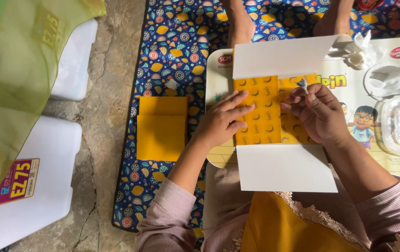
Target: Assembling yellow cardboard boxes by applying glue to flaps and folding them into shape.
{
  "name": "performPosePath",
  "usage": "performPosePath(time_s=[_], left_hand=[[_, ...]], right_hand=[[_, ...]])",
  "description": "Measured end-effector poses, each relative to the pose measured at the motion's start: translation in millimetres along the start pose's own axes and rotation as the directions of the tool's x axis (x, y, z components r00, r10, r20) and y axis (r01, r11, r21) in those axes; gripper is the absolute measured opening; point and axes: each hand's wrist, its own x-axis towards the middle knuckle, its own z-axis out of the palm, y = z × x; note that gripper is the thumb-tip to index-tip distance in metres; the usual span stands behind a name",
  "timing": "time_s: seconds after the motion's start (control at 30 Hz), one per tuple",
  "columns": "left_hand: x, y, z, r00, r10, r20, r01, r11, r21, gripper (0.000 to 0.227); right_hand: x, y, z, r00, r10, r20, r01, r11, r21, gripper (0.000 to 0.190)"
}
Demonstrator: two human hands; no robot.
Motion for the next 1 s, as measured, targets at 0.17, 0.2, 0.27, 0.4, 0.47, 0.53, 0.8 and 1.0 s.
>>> performPosePath(time_s=[0.17, 0.2, 0.27, 0.4, 0.47, 0.53, 0.8, 1.0], left_hand=[[3, 1, 0, 0.998, -0.004, 0.055, 0.002, 0.999, 0.039, 0.040], [3, 2, -2, 0.997, -0.016, 0.080, 0.010, 0.997, 0.073, 0.039], [2, 0, -1, 0.995, -0.009, 0.095, 0.000, 0.995, 0.097, 0.039], [4, -5, 2, 0.992, 0.028, 0.119, -0.042, 0.992, 0.116, 0.036], [-2, -29, 18, 0.988, 0.051, 0.146, -0.068, 0.991, 0.115, 0.040], [-4, -40, 23, 0.983, 0.071, 0.169, -0.091, 0.989, 0.114, 0.045], [17, -24, 29, 0.958, 0.062, 0.281, -0.133, 0.961, 0.242, 0.066], [32, 3, 41, 0.955, 0.005, 0.298, -0.098, 0.949, 0.299, 0.071]], right_hand=[[2, -4, 5, 1.000, -0.010, 0.011, 0.010, 1.000, 0.028, 0.007], [4, -5, 8, 1.000, -0.006, 0.014, 0.006, 1.000, 0.029, 0.010], [3, -4, 8, 1.000, -0.004, 0.004, 0.004, 1.000, 0.031, 0.009], [3, -3, 6, 1.000, -0.004, -0.026, 0.004, 1.000, 0.027, 0.008], [5, 8, -1, 0.994, -0.024, -0.109, 0.019, 0.999, -0.044, 0.007], [7, 14, -5, 0.981, -0.045, -0.187, 0.023, 0.993, -0.116, 0.007], [6, 14, 7, 0.978, -0.081, -0.192, 0.050, 0.986, -0.159, 0.010], [7, 14, 0, 0.977, -0.054, -0.205, 0.027, 0.990, -0.135, 0.009]])
